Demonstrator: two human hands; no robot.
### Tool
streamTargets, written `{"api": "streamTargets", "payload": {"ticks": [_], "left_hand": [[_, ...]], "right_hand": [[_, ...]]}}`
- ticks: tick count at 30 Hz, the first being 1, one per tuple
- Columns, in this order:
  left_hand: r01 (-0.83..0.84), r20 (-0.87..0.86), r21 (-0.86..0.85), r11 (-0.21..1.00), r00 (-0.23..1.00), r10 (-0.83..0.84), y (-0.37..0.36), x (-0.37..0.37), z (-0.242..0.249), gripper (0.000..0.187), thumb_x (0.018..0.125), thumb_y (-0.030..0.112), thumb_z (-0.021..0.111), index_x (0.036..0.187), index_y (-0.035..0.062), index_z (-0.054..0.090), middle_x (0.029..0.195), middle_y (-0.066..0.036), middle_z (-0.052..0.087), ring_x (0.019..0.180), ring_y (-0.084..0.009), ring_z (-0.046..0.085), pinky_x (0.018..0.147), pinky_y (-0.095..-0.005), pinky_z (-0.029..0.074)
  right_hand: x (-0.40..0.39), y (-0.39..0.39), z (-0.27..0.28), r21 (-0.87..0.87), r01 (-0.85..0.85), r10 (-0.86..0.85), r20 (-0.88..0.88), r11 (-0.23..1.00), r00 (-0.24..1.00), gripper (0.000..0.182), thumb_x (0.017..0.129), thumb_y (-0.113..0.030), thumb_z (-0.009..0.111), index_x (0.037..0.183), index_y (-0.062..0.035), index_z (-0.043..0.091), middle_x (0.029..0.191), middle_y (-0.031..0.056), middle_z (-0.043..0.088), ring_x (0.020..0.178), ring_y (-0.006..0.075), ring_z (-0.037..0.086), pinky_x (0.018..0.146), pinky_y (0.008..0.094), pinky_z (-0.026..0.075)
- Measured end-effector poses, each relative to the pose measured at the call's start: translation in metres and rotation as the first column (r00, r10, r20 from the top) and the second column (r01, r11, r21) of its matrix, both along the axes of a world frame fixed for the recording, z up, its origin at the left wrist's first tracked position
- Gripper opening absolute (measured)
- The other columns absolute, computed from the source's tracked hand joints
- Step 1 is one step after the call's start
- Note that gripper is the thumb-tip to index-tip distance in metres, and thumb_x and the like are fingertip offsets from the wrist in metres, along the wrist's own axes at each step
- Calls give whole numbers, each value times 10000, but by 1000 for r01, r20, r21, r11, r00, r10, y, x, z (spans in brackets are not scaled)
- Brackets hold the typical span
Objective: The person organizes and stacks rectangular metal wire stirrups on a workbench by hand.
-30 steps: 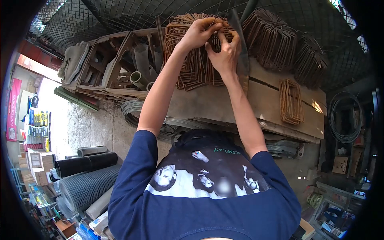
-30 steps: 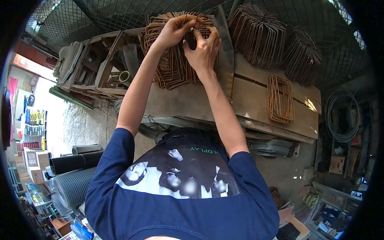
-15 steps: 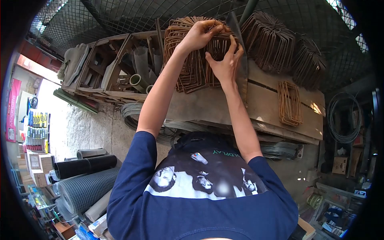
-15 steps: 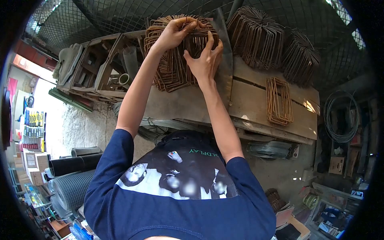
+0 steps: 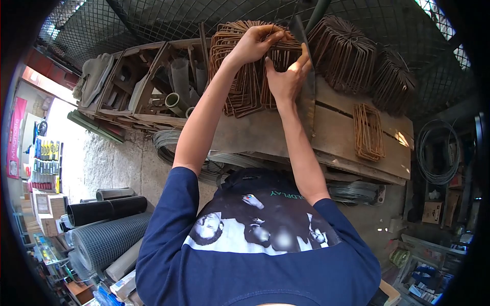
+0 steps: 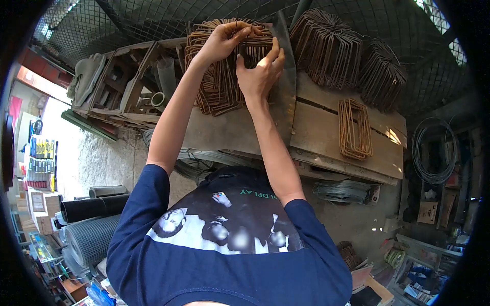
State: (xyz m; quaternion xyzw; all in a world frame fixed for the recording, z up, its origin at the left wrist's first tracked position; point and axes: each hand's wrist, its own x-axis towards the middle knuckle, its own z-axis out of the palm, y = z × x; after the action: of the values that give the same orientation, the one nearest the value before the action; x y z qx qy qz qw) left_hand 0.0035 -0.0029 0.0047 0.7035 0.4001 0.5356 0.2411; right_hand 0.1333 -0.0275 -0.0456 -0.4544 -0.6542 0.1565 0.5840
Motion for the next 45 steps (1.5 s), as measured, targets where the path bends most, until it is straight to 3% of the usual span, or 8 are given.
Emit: {"api": "streamTargets", "payload": {"ticks": [2,8,14,17,20,21,34,45], "left_hand": [[5,-12,7,1000,1000,-5,-1,1,-1,239,965,194,551,1044,-7,653,942,-63,695,939,-121,634,859,-276,496],[5,27,36,999,1000,-6,2,6,-2,245,959,199,563,1059,-9,645,986,-70,680,952,-144,636,870,-284,498],[-46,-7,82,996,999,47,6,3,-7,242,948,202,580,1056,-6,643,1036,-74,632,961,-162,630,855,-286,509],[-42,10,14,999,999,42,8,1,-6,241,946,201,584,1055,-5,644,1074,-79,610,974,-174,627,857,-289,511],[-67,-44,144,987,996,74,9,-1,-5,247,945,204,584,1049,-10,647,1071,-83,617,987,-179,625,868,-293,511],[-73,-53,151,986,995,82,5,1,-3,243,969,195,549,1046,-22,628,1053,-39,611,944,-118,593,883,-278,477],[-45,-58,60,997,997,49,5,-10,1,297,954,240,577,1116,-7,614,1093,-42,600,1003,-127,604,906,-277,479],[-331,-366,35,943,874,320,-9,-5,16,354,930,324,604,1158,54,635,1148,-110,580,1020,-211,597,861,-334,495]], "right_hand": [[-2,1,3,127,130,-140,75,983,987,909,636,-236,830,1353,-4,324,1241,276,430,1165,421,455,960,494,403],[8,-4,18,-15,148,-145,95,989,985,873,620,-322,842,1296,5,395,1156,260,506,1105,406,496,925,471,422],[14,5,14,61,128,-134,109,990,985,850,620,-357,847,1269,-3,426,1091,240,530,1063,393,510,873,475,446],[6,8,2,36,155,-159,174,987,972,868,631,-386,838,1291,-21,408,1156,246,477,1096,381,477,846,496,452],[1,2,-6,19,201,-197,308,979,931,884,648,-414,822,1318,-41,382,1242,255,389,1147,389,421,832,526,444],[0,1,-8,64,203,-212,331,977,920,889,656,-425,811,1333,-60,364,1277,249,329,1176,405,382,818,555,434],[-2,7,16,51,187,-194,229,981,954,824,623,-401,833,1288,-102,450,1185,216,410,1117,386,446,831,517,455],[-10,10,21,-4,161,-146,400,987,905,702,655,-475,809,1212,-100,606,1191,289,416,1141,443,428,848,557,454]]}}
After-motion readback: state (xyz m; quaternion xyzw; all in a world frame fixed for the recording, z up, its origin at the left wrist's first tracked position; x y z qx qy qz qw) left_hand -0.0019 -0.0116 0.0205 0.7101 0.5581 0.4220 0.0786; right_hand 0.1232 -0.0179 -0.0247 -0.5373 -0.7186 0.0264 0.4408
